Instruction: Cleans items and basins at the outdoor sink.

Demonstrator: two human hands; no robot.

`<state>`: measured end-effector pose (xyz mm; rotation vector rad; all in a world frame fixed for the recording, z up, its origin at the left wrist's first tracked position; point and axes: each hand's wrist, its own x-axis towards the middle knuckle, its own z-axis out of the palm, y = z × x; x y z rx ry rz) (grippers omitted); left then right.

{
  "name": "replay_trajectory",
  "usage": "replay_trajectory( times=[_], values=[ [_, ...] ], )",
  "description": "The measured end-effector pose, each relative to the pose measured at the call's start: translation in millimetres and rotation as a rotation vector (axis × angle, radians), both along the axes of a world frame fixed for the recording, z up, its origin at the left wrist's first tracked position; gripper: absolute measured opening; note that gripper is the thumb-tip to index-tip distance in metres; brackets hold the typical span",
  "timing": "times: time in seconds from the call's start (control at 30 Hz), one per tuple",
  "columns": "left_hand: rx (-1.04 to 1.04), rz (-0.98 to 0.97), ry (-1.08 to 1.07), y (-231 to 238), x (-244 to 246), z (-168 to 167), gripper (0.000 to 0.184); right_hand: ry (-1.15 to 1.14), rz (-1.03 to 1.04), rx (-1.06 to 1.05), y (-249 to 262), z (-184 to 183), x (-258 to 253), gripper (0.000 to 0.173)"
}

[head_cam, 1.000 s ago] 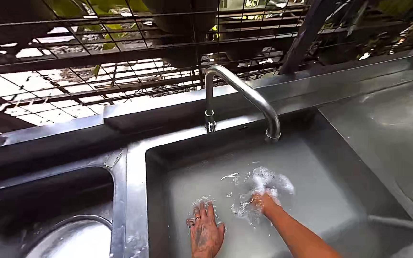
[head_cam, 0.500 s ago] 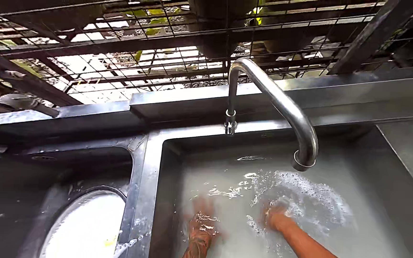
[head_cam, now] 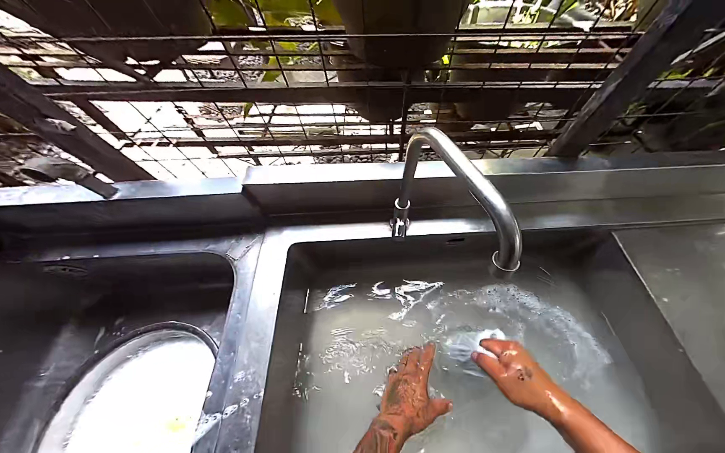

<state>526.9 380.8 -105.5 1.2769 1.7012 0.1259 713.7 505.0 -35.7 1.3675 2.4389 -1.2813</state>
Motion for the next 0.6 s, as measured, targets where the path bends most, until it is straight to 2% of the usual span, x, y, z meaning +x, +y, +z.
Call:
replay_trajectory(
  times=[0.07,0.17,0.23,0.3,0.37,0.43,0.5,0.53,0.57,0.6],
  values=[
    [0.154,0.143,-0.15,6.4,13.5,7.1,0.118,0.228,-0.074,0.044,9.4,42.6,3.1,0.034],
    [0.364,0.554,-0.58,24.2,20.7,27.9,0.12,0.444,-0.144,-0.182,31.0,82.3,4.6,0.025],
    [0.387,0.752,-0.881,35.9,14.2,46.4,0.106,0.668,-0.352,-0.346,29.1,77.1,6.2,0.02],
    [0.354,0.864,-0.974,47.5,5.7,66.9,0.079,0.942,-0.665,-0.369,16.3,46.7,6.2,0.022],
    [0.387,0.763,-0.693,58.1,2.4,89.2,0.068,1.155,-0.952,-0.353,4.6,8.3,-1.4,0.039],
    [0.376,0.506,-0.279,61.3,7.3,122.9,0.065,1.188,-1.198,-0.455,-5.9,-25.9,-13.5,0.055],
    [0.395,0.233,0.033,55.7,23.7,149.4,0.059,1.166,-1.252,-0.614,-24.1,-46.7,-26.1,0.071],
    [0.464,0.135,0.124,48.5,32.2,155.0,0.055,1.169,-1.216,-0.66,-35.1,-38.7,-34.1,0.073],
    [0.581,0.076,0.187,40.6,38.4,156.3,0.051,1.131,-1.222,-0.703,-41.5,-4.2,-46.1,0.069],
    [0.728,0.046,0.23,32.8,41.8,154.9,0.047,1.046,-1.295,-0.816,-40.6,52.3,-59.4,0.061]
  ],
)
